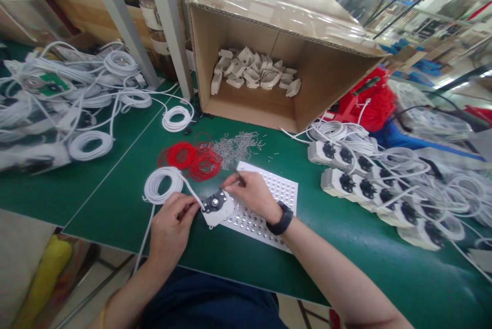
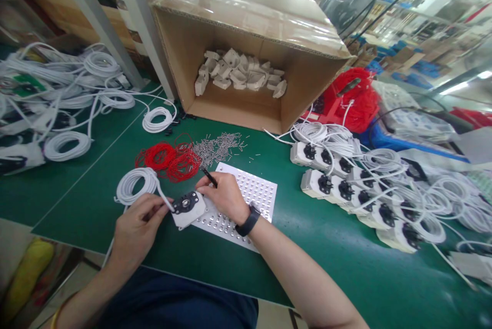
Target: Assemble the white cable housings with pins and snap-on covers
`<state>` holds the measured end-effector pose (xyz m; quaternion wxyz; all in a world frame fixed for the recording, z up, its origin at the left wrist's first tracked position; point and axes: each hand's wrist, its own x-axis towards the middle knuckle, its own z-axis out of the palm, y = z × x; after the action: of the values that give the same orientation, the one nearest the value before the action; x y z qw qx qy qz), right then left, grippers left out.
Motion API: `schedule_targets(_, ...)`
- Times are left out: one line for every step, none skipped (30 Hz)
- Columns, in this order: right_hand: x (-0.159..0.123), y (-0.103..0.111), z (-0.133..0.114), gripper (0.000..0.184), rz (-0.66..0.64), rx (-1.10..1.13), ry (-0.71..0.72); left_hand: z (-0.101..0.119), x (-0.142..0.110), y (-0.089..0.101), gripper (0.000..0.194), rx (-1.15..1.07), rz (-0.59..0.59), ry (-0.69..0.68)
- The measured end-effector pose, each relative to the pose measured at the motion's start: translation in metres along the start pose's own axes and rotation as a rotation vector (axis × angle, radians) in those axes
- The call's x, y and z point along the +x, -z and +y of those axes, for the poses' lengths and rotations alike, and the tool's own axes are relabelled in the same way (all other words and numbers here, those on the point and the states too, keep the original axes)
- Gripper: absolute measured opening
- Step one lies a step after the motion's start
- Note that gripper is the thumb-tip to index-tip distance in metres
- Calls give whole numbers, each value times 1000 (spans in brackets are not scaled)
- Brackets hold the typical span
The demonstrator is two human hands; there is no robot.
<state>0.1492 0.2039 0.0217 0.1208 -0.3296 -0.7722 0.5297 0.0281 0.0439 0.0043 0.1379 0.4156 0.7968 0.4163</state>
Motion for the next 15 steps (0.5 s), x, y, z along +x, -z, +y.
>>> schedule_targets(0,-1,0,10,10,-27,12,0,-2,0,16,6,2,-18)
schedule_targets(0,-2,0,11,16,-57,35,-1,-4,-1,16,19,6,-36)
schedule_targets(-1,-3,0,11,17,-92,71,-3,-6,-1,16,38,8,-54)
schedule_targets(-2,-4,1,12,15,-133,117,-5,-9,-2,17,62,6,-67)
schedule_targets(-4,-4,3,14,10,-177,173,-7,-11,-2,18,90,3,-74)
schedule_targets(-6,-4,6,17,-1,-217,237,-10,-14,-2,19,122,-5,-74)
schedule_targets(-8,-4,9,21,-15,-248,304,-13,-16,-1,21,154,-15,-67)
schedule_targets(-10,-4,13,25,-32,-269,365,-15,-17,-1,23,182,-29,-52)
schedule_targets(-12,-3,16,29,-47,-279,411,-17,-19,0,25,197,-44,-33)
schedule_targets(-15,-3,19,32,-59,-283,442,-18,-20,0,27,195,-63,-12)
schedule_targets(-17,-3,22,33,-63,-281,459,-19,-21,1,28,168,-86,10)
schedule_targets(-19,-2,23,34,-61,-275,463,-18,-22,2,30,114,-113,35)
schedule_targets(-21,0,22,34,-63,-264,454,-17,-23,4,31,40,-134,71)
schedule_targets(-22,2,21,33,-81,-252,437,-14,-23,6,34,-50,-152,127)
schedule_targets(-23,5,19,30,-106,-242,412,-11,-23,8,38,-158,-165,206)
